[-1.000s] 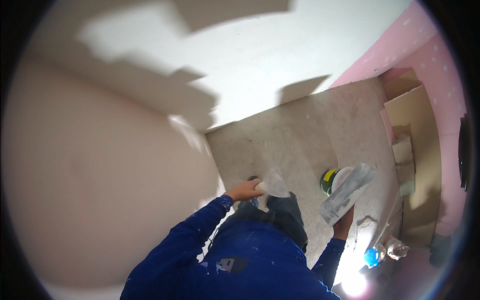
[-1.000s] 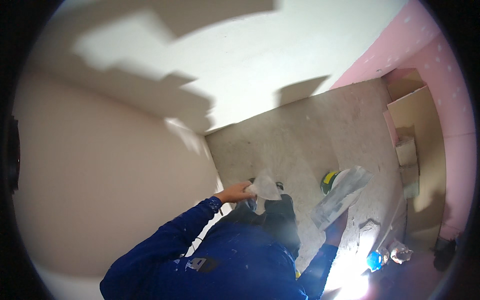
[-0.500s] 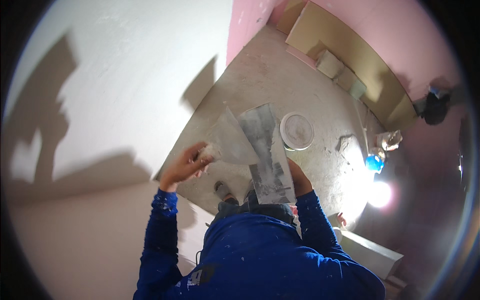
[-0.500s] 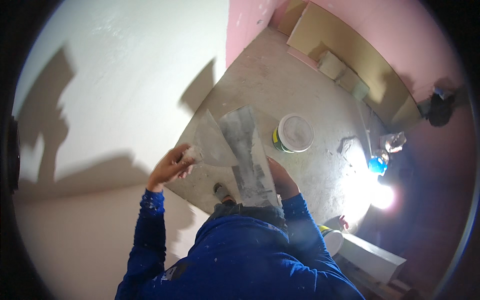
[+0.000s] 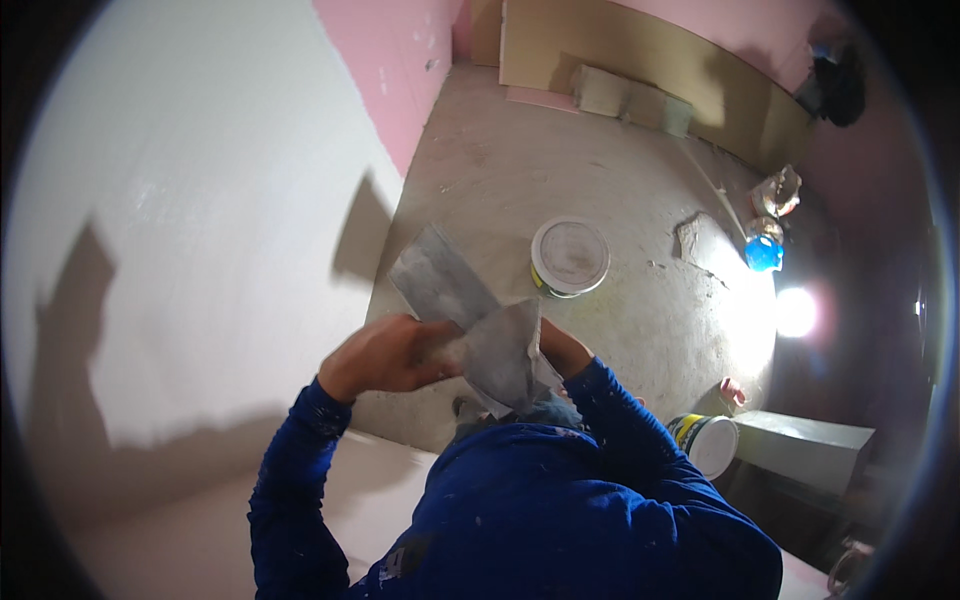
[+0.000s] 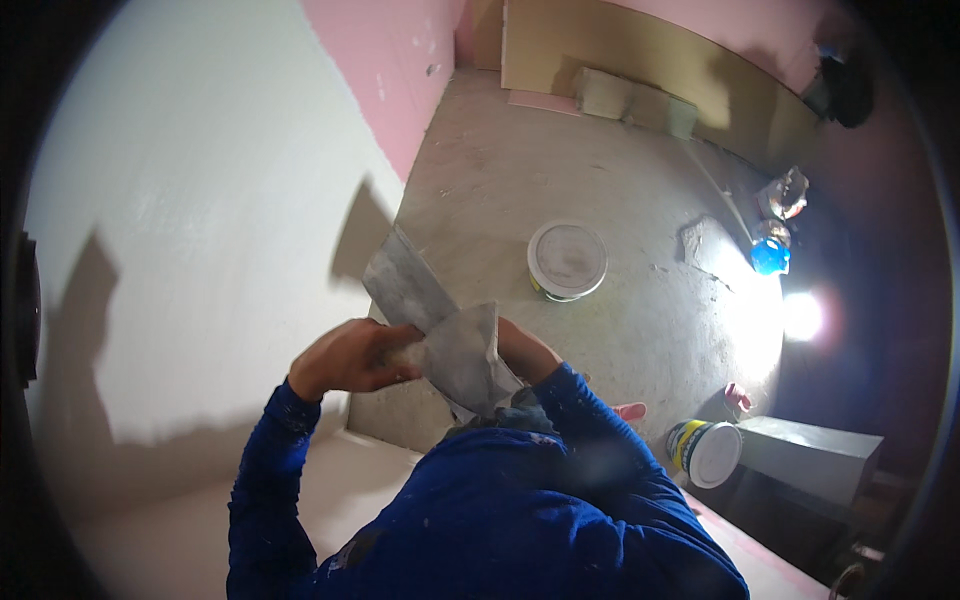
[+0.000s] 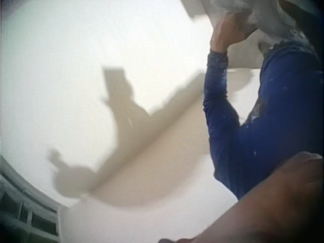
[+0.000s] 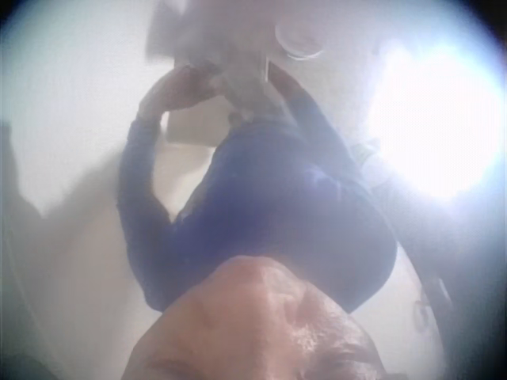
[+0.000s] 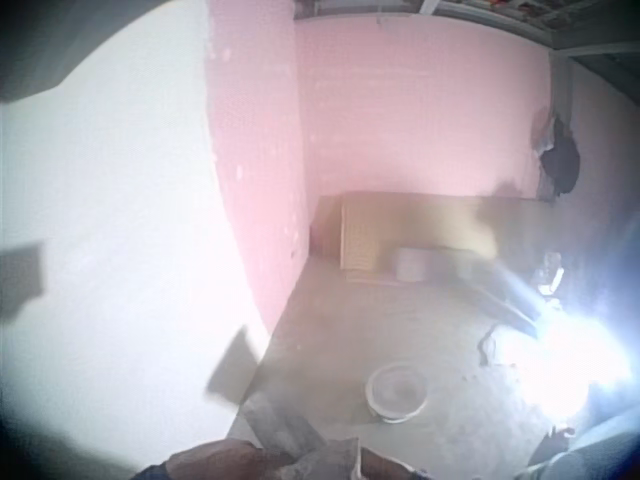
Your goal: The person applies plaster to a wall using a trowel and a smaller scraper. They repeatedly scoop plaster from a bag on the floor and spread it onto the wall surface, smoothing it with the trowel.
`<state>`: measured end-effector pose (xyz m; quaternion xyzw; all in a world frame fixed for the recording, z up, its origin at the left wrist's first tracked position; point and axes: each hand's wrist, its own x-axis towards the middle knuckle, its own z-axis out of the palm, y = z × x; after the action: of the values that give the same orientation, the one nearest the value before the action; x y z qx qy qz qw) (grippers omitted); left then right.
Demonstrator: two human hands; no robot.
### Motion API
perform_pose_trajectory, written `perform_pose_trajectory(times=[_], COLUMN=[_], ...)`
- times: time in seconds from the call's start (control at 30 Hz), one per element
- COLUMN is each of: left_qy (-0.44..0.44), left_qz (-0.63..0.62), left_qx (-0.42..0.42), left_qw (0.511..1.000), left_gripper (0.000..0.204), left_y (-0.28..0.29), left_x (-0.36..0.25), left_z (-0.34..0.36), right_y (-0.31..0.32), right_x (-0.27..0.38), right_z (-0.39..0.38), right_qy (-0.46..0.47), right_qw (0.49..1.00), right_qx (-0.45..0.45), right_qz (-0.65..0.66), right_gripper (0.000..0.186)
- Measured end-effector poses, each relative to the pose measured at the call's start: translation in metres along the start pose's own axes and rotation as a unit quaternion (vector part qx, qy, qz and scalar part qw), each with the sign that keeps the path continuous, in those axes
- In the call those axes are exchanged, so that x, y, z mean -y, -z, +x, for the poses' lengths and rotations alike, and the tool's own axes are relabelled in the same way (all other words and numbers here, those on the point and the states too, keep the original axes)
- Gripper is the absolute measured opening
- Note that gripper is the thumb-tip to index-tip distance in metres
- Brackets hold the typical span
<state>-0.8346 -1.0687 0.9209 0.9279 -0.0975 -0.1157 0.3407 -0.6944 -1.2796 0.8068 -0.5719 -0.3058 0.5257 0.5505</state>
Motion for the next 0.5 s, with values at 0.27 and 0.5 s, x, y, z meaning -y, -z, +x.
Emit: perform_pose_trajectory(times=[0.27, 0.5], left_qy=[0.027, 0.099], left_qz=[-0.067, -0.160], left_qx=[0.006, -0.085], left_qw=[0.997, 0.978], left_gripper=[0.042, 0.040], left_y=[-0.016, 0.030], left_x=[-0.045, 0.001], left_z=[0.105, 0.128], right_y=[0.123, 0.172], right_x=[-0.001, 0.042], right_z=[0.018, -0.017], right_qy=[-0.122, -0.018], right_qw=[0.960, 0.999], right_qx=[-0.045, -0.035], right_qz=[0.248, -0.032], right_gripper=[0.040, 0.060])
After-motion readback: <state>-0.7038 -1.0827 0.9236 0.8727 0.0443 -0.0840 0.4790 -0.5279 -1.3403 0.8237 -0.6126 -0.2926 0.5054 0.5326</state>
